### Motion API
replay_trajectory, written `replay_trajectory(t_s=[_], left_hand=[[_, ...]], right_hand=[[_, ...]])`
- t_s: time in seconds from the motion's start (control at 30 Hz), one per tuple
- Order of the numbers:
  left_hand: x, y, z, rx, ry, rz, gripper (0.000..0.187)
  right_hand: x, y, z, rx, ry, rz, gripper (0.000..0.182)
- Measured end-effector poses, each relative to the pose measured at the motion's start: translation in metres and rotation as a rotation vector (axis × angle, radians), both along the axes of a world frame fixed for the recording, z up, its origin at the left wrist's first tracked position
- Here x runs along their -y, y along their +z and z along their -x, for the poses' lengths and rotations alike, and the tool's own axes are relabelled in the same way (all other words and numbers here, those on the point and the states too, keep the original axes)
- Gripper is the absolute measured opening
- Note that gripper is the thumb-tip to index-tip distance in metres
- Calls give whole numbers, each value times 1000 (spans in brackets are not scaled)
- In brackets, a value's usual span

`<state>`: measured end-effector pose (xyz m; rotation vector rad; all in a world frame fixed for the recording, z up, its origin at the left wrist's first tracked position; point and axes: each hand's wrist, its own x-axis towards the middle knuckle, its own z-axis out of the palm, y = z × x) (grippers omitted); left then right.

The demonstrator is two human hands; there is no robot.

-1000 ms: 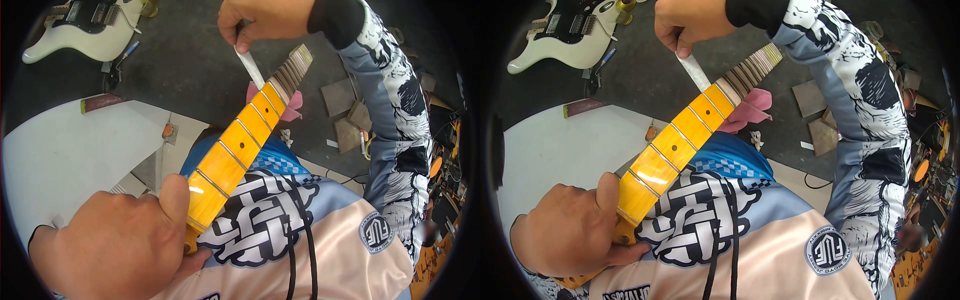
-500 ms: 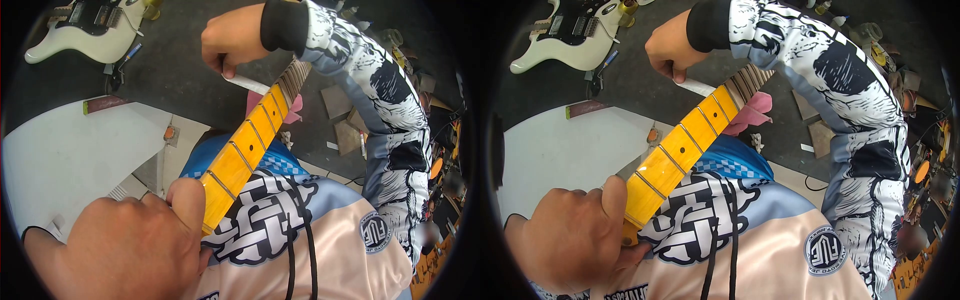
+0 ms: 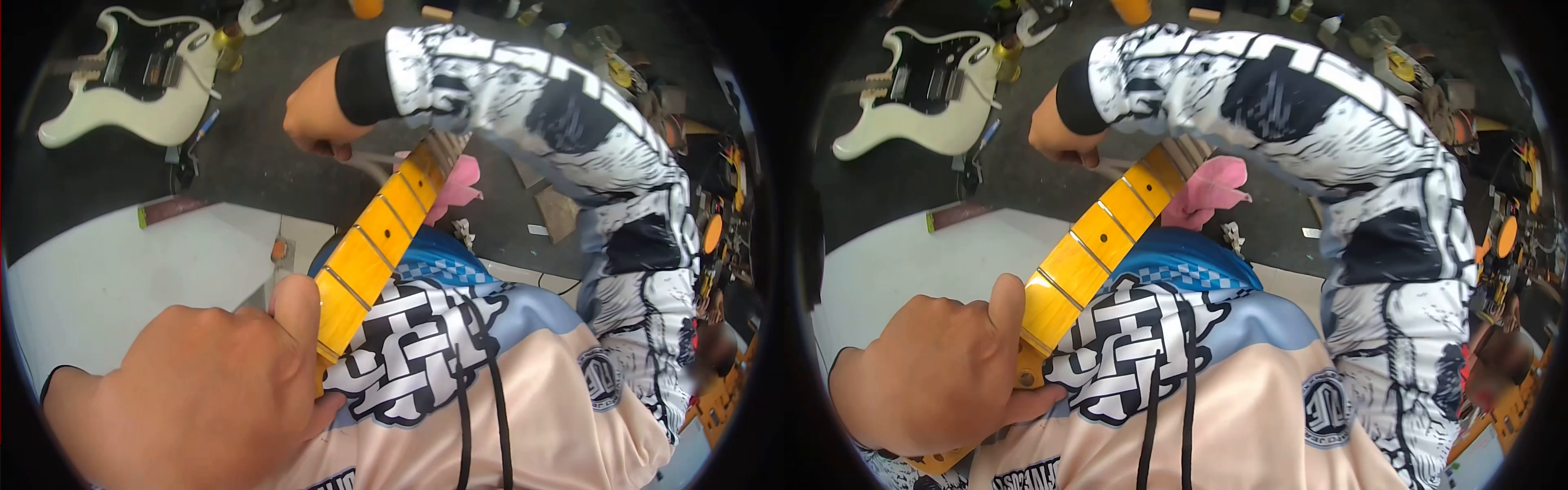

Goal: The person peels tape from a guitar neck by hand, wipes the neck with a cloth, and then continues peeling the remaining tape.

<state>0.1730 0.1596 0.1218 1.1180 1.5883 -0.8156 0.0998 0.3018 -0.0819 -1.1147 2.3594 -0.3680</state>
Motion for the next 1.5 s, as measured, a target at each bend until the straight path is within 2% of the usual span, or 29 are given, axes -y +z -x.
replay_trajectory(t_s=[0.07,0.13,0.17,0.23,0.3,0.37,0.47,0.5,0.57,0.63,0.8,0.9,1.2,1.3,1.43,1.47,1.5], left_hand=[[1,3,5,21,-62,-96,70],[-2,-2,12,30,-47,-73,72],[-2,-7,17,45,-33,-55,73],[3,-16,26,30,-30,-124,78],[10,-29,40,33,-8,-207,81],[12,-46,56,35,92,-136,92],[38,-73,98,103,140,-158,104],[48,-79,107,143,183,-180,98],[56,-88,122,209,266,-213,87],[62,-94,132,256,311,-240,86],[69,-94,131,250,261,-268,84],[69,-97,130,237,222,-273,83],[78,-108,119,229,252,-254,86],[83,-112,115,233,292,-243,87],[82,-113,109,263,306,-291,86],[83,-114,107,265,299,-302,86],[83,-114,105,256,296,-302,87]], right_hand=[[-9,-9,-2,-137,-179,85,13],[-26,-8,-3,-265,-368,170,13],[-38,4,-8,-242,-494,158,13],[-70,12,-34,-417,-644,144,15],[-100,2,-86,-588,-943,394,15],[-115,-2,-171,-888,-1119,321,14],[-84,-35,-252,-990,-1392,62,12],[-60,-54,-275,-1022,-1456,-34,11],[-7,-101,-313,-880,-1632,-130,14],[46,-135,-329,-724,-1742,-188,18],[119,-206,-339,-439,-1788,-233,23],[123,-213,-339,-396,-1772,-364,27],[136,-208,-345,-482,-1931,-210,35],[130,-217,-350,-414,-2083,-41,33],[95,-199,-372,-820,-2063,-47,31],[83,-198,-390,-888,-2034,-194,34],[71,-193,-411,-813,-2095,-283,33]])
